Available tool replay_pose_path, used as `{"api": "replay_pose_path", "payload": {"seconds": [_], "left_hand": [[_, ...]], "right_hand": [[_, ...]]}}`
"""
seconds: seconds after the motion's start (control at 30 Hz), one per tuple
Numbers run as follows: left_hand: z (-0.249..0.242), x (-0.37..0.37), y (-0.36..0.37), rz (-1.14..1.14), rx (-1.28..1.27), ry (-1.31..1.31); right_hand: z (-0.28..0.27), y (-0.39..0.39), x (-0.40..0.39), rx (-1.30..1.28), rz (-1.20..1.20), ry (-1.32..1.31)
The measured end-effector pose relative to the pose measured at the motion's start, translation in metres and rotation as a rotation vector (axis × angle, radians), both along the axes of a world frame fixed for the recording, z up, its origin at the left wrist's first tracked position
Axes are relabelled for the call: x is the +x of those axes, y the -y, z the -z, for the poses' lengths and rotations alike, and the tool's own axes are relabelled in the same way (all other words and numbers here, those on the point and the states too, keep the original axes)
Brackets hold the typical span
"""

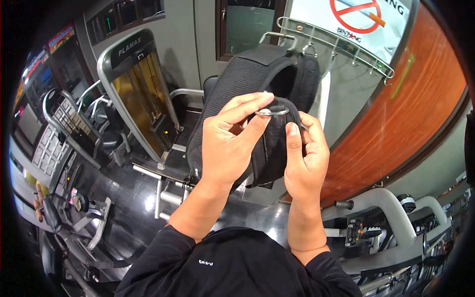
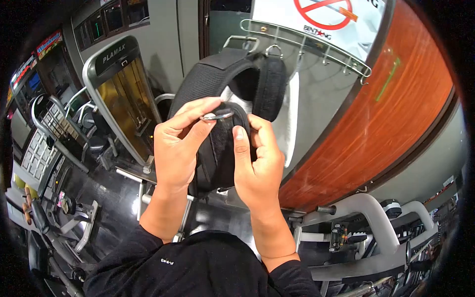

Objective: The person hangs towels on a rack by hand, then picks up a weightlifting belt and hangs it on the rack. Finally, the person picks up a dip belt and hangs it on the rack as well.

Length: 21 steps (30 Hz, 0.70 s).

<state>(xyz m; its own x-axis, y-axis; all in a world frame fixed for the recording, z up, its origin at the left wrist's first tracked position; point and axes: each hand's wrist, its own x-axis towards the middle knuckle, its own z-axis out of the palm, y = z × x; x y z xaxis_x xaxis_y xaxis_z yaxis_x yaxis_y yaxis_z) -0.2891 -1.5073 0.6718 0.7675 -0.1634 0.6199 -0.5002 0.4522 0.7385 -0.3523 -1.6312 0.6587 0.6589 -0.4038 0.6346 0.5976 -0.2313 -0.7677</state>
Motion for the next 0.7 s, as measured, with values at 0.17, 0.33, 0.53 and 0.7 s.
{"api": "replay_pose_path", "payload": {"seconds": [0.17,0.33,0.53,0.7], "left_hand": [[-0.002,-0.003,0.035,0.114,0.082,-0.087],[-0.008,0.005,0.066,0.186,0.171,-0.125],[-0.008,0.015,0.111,0.104,0.039,-0.202],[0.008,0.016,0.147,-0.131,-0.167,-0.037]], "right_hand": [[0.001,0.048,-0.012,-0.071,0.053,0.02],[-0.003,0.082,-0.005,-0.042,0.073,0.059],[-0.014,0.116,0.022,0.007,0.066,0.046],[-0.028,0.135,0.069,-0.04,0.142,0.065]]}}
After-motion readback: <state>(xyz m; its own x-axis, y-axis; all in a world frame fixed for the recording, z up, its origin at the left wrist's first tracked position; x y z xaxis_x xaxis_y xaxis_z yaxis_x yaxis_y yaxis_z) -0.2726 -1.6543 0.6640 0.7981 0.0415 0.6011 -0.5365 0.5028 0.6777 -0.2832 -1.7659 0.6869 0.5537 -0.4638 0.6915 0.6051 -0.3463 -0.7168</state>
